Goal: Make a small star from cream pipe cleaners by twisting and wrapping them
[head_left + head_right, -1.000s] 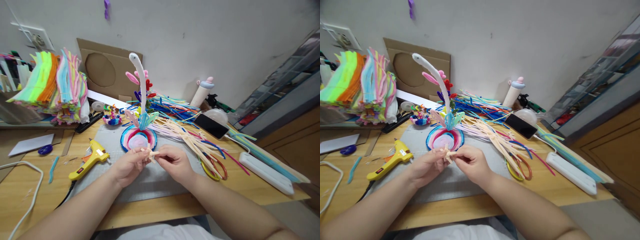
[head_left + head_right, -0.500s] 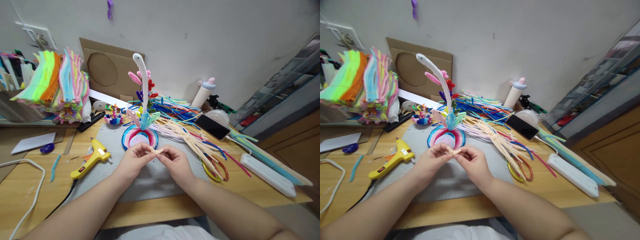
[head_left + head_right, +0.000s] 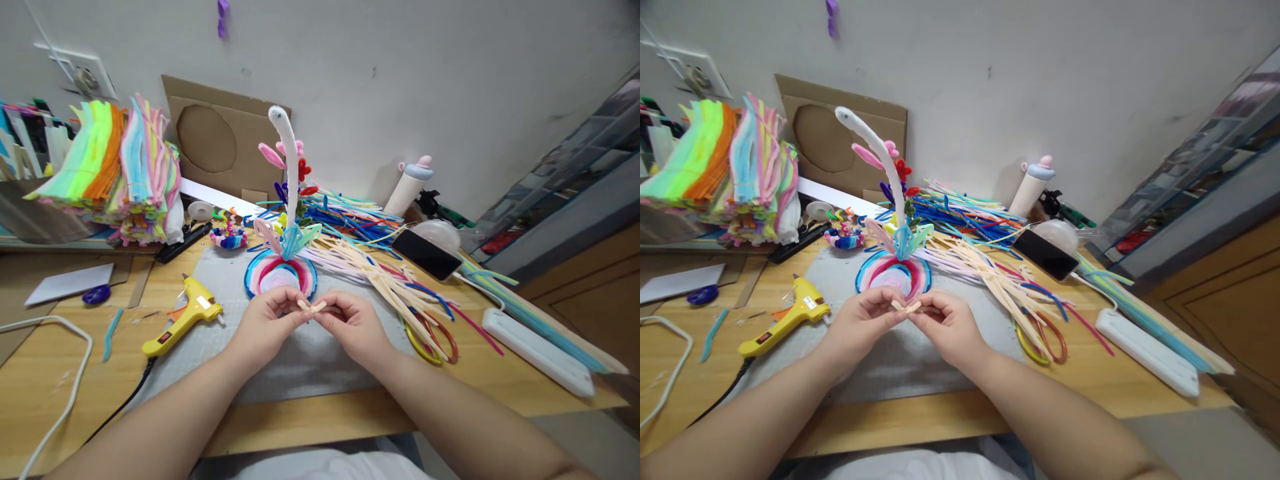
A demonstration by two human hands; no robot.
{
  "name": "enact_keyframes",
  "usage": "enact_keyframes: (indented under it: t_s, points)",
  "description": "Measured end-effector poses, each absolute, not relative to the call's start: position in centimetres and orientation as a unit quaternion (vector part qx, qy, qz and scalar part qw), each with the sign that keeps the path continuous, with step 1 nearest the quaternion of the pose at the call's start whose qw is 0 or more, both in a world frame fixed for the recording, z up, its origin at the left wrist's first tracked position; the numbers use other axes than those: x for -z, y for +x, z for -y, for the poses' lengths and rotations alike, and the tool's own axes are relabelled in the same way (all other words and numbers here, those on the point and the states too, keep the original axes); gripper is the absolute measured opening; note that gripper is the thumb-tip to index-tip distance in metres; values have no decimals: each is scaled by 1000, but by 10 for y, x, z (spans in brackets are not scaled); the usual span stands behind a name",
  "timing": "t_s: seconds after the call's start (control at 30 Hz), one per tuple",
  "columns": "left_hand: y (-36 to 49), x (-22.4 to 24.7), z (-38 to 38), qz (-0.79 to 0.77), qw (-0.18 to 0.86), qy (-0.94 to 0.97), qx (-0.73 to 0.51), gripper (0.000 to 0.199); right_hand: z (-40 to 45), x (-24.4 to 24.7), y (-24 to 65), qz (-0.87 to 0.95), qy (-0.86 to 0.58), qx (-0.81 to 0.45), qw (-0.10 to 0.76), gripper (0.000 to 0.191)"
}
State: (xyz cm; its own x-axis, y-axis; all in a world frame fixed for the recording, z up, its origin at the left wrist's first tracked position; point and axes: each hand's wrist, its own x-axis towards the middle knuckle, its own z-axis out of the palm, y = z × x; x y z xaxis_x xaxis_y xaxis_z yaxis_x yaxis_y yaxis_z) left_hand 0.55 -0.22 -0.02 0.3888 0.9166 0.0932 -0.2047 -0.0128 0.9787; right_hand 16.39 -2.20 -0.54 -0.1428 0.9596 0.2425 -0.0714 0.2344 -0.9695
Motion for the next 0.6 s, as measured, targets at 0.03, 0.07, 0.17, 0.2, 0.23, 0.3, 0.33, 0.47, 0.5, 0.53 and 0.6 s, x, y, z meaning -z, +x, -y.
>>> enact_keyframes:
  t_s: [0.03,0.07,0.17,0.2,0.23,0.3,0.33,0.47,0.5,0.53,0.6]
  points:
    - [5,-1,3,-323,617,559,-450,9,22,5,164,589,-382,-478,528,5]
    - [5,-1,3,-323,612,564,-451,10,23,4,165,598,-380,-470,526,6]
    - [5,-3,4,-323,609,570,-447,10,24,1,167,625,-373,-441,525,5]
    - [5,-4,4,-323,611,570,-443,11,24,0,168,634,-372,-431,523,4]
    - [4,-5,4,-322,614,572,-438,11,25,-2,168,643,-371,-420,521,4]
    - [4,-7,5,-318,616,581,-426,11,26,-3,168,660,-370,-399,517,4]
    - [4,-7,5,-315,615,588,-422,10,26,-4,168,667,-369,-391,516,4]
    - [4,-6,7,-315,599,604,-421,9,27,-3,167,669,-365,-378,526,5]
    - [4,-5,8,-317,598,603,-423,9,28,-2,166,667,-366,-376,529,5]
    - [5,-4,8,-318,598,601,-424,10,28,-1,166,664,-368,-375,531,6]
    - [6,-2,9,-318,599,597,-427,11,29,1,166,658,-377,-377,532,7]
